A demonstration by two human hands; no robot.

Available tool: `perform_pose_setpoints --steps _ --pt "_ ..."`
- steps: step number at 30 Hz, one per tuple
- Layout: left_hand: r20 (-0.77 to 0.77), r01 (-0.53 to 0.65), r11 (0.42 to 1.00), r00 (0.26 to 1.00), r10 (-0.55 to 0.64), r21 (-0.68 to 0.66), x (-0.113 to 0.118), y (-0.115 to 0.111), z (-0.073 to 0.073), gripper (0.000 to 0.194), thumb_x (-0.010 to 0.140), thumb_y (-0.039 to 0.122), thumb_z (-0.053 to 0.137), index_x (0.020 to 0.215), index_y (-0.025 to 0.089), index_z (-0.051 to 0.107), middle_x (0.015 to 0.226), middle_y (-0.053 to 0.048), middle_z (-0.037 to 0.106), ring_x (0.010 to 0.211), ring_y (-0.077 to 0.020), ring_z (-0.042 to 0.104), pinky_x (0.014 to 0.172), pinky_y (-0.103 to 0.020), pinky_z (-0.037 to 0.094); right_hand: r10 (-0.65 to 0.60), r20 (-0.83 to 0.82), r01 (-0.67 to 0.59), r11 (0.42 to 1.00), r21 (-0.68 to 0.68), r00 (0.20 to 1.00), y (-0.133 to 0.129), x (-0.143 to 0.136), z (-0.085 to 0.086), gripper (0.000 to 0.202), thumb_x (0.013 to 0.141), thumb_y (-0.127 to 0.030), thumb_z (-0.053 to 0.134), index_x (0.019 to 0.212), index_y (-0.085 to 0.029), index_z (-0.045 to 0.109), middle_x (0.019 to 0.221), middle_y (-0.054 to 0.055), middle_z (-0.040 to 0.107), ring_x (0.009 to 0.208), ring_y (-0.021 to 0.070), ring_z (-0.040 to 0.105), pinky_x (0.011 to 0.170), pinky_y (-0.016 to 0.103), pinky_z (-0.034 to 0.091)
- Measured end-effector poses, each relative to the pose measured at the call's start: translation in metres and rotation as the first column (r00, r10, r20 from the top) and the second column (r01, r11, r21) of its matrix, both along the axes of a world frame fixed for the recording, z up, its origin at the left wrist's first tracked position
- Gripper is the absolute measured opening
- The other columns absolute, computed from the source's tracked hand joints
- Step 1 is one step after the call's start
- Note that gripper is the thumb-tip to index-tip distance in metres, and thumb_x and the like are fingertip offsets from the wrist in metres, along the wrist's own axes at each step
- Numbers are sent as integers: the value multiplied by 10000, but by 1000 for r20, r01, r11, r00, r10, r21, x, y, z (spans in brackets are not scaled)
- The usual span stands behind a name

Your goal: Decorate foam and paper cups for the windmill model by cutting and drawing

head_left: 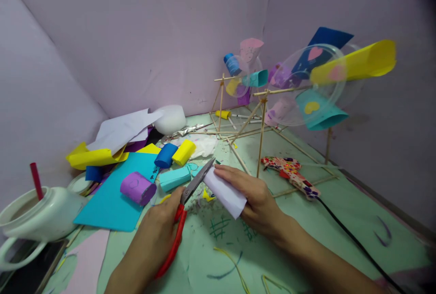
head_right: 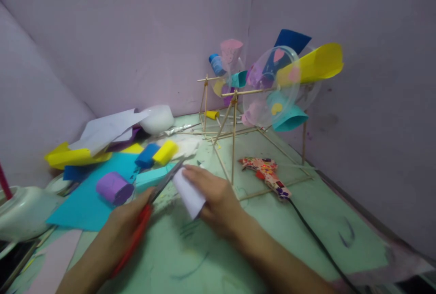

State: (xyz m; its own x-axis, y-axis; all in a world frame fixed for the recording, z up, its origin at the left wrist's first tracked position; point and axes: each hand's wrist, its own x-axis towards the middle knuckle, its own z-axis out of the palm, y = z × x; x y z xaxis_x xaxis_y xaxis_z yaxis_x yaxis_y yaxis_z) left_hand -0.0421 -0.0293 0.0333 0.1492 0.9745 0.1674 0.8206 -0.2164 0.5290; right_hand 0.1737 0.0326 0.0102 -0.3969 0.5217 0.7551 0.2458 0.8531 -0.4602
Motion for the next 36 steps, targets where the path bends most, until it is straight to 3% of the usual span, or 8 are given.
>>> perform_pose_setpoints --steps 8,11,17,20,23,27,30,36 --pt "222 -247 969 944 245 -20 4 3 8 221 780 376 563 894 186 563 661 -5 632 561 -148 552 513 -235 440 9 -1 -9 998 -59 1000 -1 1 3 361 833 -152 544 1193 -169 554 1158 172 659 1099 237 618 914 397 513" --pt "517 -315 939 786 338 -136 17 1 10 309 731 407 640 924 205 509 718 4 650 506 -100 497 448 -199 391 100 30 -96 988 -119 995 -5 0 5 347 796 -128 566 1140 -175 557 1108 146 673 1023 219 645 851 354 532" --pt "816 -102 921 434 381 -376 32 -1 -1 461 651 380 742 971 220 451 562 79 550 397 -65 453 363 -158 328 221 -16 -218 941 -260 975 -14 -6 10 278 694 -51 579 950 -157 594 922 103 668 863 199 636 741 315 518" --pt "864 -22 920 336 376 -391 29 2 -8 494 652 339 752 1007 232 425 565 82 574 361 -60 461 361 -161 359 208 -120 -240 831 -502 971 -17 -8 14 422 629 14 495 990 -174 607 962 76 670 877 183 635 791 322 509" --pt "902 -50 930 230 366 -364 27 6 -11 583 582 324 801 1002 234 407 564 88 582 394 -86 519 392 -187 429 147 -245 -283 603 -745 958 -18 -10 17 514 616 -3 469 1080 -189 591 1075 70 662 953 187 635 846 339 500" --pt "928 -108 935 128 351 -339 32 10 -13 648 491 301 850 972 220 423 634 70 607 559 -130 614 497 -227 515 141 -319 -348 431 -833 937 -17 -13 18 435 693 -127 575 1118 -208 625 1154 62 658 1032 216 621 878 344 486" --pt "911 -115 939 227 343 -325 37 8 -13 558 580 356 803 978 217 437 610 66 606 511 -123 599 474 -223 496 122 -362 -377 444 -813 924 -16 -14 15 387 725 -162 566 1091 -228 670 1124 41 685 1038 225 622 911 364 467" --pt "576 -381 910 713 401 -161 30 -4 -6 318 823 458 525 981 186 569 650 -4 637 476 -140 564 411 -239 417 -59 -388 -307 506 -806 920 -8 -10 13 398 718 -190 567 1096 -250 679 1131 45 693 1034 258 628 906 423 466"
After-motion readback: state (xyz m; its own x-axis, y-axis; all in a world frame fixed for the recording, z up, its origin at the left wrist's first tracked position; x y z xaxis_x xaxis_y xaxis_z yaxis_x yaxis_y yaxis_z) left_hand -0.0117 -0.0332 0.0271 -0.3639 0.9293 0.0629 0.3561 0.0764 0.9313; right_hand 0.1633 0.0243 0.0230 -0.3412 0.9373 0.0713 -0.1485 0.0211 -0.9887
